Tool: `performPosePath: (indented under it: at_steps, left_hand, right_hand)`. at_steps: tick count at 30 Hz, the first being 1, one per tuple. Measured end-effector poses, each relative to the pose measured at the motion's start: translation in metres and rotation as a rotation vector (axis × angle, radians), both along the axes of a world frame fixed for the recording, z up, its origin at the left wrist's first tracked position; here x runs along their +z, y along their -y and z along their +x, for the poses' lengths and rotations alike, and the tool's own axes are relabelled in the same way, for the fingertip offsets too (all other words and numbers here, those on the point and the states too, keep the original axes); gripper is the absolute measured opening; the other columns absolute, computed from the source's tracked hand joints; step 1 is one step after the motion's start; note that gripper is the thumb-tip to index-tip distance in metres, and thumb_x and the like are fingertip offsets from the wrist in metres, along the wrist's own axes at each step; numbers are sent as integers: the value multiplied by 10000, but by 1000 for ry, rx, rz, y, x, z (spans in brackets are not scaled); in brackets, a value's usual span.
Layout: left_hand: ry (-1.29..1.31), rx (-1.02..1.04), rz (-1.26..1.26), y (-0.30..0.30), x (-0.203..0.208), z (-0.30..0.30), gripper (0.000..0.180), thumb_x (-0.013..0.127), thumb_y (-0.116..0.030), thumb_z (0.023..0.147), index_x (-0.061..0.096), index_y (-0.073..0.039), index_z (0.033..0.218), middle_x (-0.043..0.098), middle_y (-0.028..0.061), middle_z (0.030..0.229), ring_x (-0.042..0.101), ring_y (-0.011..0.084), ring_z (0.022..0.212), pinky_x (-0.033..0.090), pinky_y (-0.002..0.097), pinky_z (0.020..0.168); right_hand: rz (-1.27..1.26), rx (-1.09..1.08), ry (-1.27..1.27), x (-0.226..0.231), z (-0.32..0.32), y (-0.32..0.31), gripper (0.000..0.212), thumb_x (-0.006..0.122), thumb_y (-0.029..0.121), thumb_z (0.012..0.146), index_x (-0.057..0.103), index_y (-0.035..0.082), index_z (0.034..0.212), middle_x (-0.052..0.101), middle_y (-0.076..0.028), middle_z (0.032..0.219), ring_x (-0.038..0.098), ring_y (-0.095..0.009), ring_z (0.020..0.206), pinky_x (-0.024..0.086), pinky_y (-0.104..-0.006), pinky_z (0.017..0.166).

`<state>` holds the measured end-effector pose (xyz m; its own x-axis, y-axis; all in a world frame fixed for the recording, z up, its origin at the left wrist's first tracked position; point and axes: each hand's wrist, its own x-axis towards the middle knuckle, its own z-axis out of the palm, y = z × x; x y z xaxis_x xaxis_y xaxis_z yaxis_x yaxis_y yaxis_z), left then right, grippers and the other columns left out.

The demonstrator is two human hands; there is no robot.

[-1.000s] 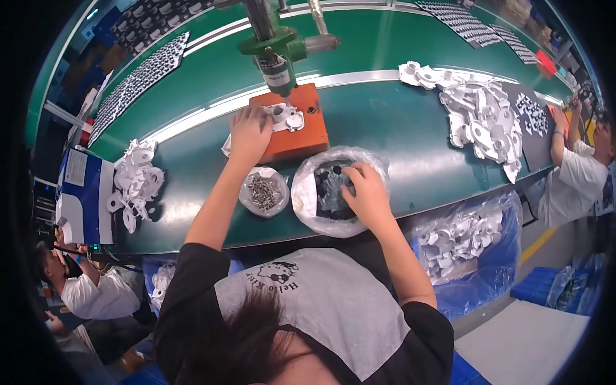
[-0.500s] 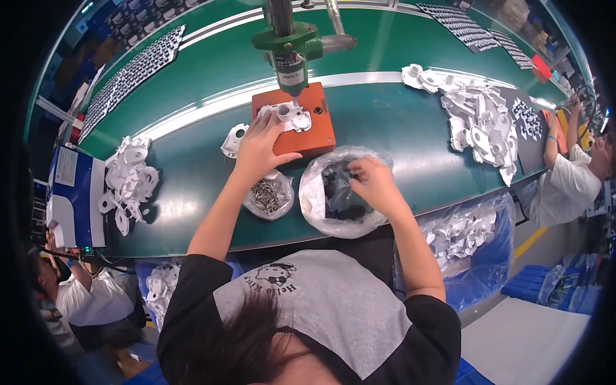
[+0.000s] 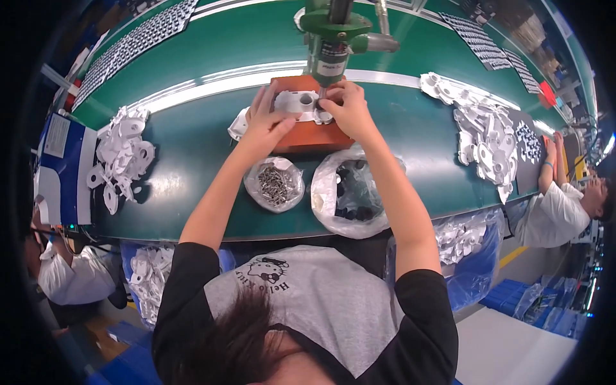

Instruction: Assembling plastic housing components using a manual press machine and screws on a factory assembly line.

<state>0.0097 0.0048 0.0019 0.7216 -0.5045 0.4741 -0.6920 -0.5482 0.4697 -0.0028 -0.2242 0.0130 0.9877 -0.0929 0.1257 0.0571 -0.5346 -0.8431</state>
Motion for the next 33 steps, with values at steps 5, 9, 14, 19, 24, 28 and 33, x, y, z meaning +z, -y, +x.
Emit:
performPosePath:
  at_steps: [5,9,14,19,24,28,33]
  left_hand:
    - [-243,96,-404,2,-21,31,529,661,-162,814,410,-7,1253,401,140,1282,368,277,1230,280,354,1037]
    - [-317,-13,-415,6,-24,38,590,672,-189,831,356,-33,1303,408,142,1262,458,207,1124,409,322,929]
    - [-525,-83,-443,6,-26,48,735,694,-176,817,244,-62,1386,422,141,1287,529,197,1044,471,304,846]
    - [-535,-94,-438,8,-36,57,752,720,-197,798,266,-55,1380,437,145,1274,525,215,1060,467,308,859]
    - [-444,-55,-586,7,-27,64,743,778,-293,653,454,30,1238,555,220,1153,520,358,1081,404,400,952]
    - [-414,35,-485,10,-13,46,691,762,-226,649,454,-9,1229,526,205,1154,461,379,1087,370,437,950]
    - [-393,-7,-482,11,-23,38,743,756,-271,686,405,38,1263,507,226,1183,461,371,1129,345,424,988]
  right_hand:
    - [-10,20,14,9,-3,-4,279,672,170,767,597,-51,921,553,-131,1130,409,-289,1157,357,-389,960]
    - [-107,-24,92,4,-6,-10,298,679,186,762,597,-24,957,534,-144,1133,405,-330,1141,350,-405,955]
    - [-359,-91,249,5,-9,-14,508,689,227,751,501,34,1182,454,-189,1237,408,-379,1142,344,-450,938]
    - [-522,-242,299,10,-15,-28,448,682,230,756,536,44,1136,500,-182,1151,447,-362,1074,350,-441,914]
    - [-147,5,315,38,-78,-86,143,663,78,741,581,43,854,560,-101,834,518,-292,808,421,-373,734]
    - [-639,521,304,24,-95,-127,181,661,169,718,622,55,853,563,-94,810,521,-283,782,418,-398,689]
    - [-674,426,378,3,-106,-138,97,612,107,695,567,43,753,522,-106,762,531,-280,777,459,-377,667]
